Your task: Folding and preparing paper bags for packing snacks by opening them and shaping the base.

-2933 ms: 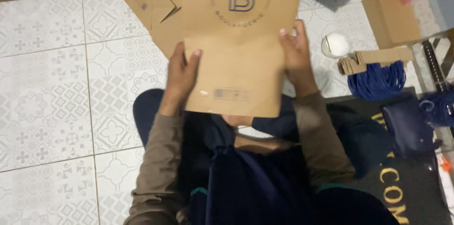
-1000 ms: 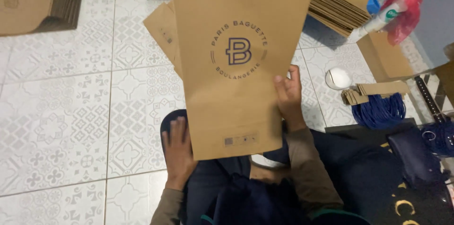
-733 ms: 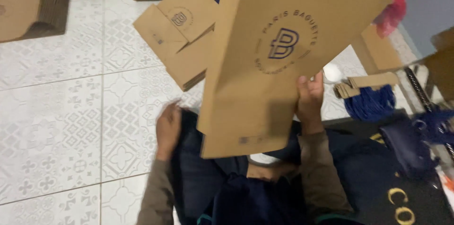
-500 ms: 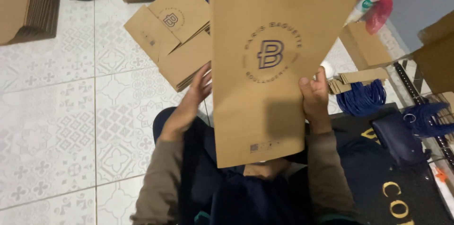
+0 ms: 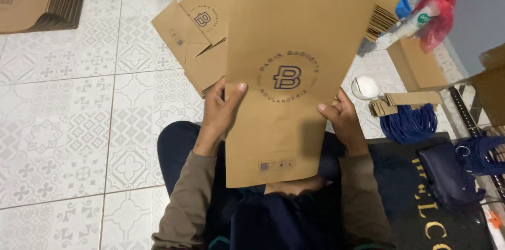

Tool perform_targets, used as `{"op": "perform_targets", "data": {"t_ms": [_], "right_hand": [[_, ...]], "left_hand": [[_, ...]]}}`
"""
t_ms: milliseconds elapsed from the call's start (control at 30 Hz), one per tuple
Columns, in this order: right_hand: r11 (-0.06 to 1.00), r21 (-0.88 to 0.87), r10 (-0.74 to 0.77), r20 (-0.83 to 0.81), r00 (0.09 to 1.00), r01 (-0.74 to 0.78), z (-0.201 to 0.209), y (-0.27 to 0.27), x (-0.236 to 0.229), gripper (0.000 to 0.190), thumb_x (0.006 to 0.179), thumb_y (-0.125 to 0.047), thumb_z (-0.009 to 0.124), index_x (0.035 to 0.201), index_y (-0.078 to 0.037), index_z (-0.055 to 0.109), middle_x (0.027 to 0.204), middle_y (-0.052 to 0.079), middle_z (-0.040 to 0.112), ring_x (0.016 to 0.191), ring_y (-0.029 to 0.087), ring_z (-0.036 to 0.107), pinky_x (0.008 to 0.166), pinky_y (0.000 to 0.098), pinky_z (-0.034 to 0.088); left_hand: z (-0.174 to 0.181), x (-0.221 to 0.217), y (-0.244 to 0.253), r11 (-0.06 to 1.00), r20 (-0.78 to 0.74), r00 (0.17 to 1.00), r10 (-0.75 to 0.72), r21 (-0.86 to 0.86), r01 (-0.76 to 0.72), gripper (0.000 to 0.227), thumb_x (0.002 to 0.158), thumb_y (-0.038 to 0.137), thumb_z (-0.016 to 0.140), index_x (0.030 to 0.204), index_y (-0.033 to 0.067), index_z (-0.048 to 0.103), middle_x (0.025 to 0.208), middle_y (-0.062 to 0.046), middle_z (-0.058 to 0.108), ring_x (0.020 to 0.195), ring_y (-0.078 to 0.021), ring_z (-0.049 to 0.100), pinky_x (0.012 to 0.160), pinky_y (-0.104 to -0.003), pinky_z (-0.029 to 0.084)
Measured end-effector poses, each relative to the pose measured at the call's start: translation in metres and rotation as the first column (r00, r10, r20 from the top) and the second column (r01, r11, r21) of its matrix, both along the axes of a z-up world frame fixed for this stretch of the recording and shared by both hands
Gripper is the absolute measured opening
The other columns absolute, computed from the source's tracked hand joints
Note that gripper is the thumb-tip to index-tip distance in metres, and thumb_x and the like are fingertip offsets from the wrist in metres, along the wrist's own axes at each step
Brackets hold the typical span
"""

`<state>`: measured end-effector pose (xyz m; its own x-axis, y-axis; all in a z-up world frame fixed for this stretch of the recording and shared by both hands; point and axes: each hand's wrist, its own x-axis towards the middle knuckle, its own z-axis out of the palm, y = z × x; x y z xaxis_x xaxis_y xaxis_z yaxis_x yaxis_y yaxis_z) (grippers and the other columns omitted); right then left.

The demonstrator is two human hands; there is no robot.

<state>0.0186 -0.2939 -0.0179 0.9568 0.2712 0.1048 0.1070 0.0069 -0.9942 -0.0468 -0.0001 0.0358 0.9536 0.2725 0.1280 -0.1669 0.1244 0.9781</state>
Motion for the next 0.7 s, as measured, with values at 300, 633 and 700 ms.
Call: {"op": "perform_targets", "data": {"t_ms": [300,633,700], "right_hand": [[0.930,0.360,-0.084,0.021,0.996,0.071,0.027,0.056,0.028,0.024,0.106,-0.018,0.060,0.125,-0.004,0.055,0.095,0.012,0.070,0.080,0.020,0.075,0.072,0.0344,0.066],[0.918,0.396,-0.023,0.063,0.998,-0.004,0.055,0.073,0.022,0.011,0.100,-0.007,0.064,0.106,-0.002,0.057,0.087,0.013,0.070,0.078,0.020,0.074,0.072,0.0339,0.065],[0.912,0.408,0.030,0.057,0.998,-0.051,0.064,0.079,0.025,0.021,0.097,-0.007,0.066,0.116,-0.001,0.060,0.095,0.015,0.072,0.085,0.022,0.075,0.077,0.0365,0.066]], "left_hand": [[0.035,-0.016,0.019,0.995,-0.001,0.995,0.097,-0.029,-0.097,0.021,0.096,0.022,0.074,0.108,0.0072,0.067,0.086,-0.009,0.070,0.077,-0.0153,0.064,0.063,-0.034,0.060],[0.031,0.000,0.053,0.991,0.013,0.999,0.033,-0.134,-0.031,0.024,0.088,0.013,0.082,0.107,0.0063,0.070,0.083,-0.012,0.074,0.072,-0.0207,0.073,0.061,-0.039,0.065],[0.024,0.000,0.063,0.991,0.034,0.997,0.062,-0.124,-0.058,0.021,0.088,0.011,0.082,0.104,0.0061,0.070,0.081,-0.012,0.074,0.071,-0.0211,0.074,0.061,-0.038,0.065]]}}
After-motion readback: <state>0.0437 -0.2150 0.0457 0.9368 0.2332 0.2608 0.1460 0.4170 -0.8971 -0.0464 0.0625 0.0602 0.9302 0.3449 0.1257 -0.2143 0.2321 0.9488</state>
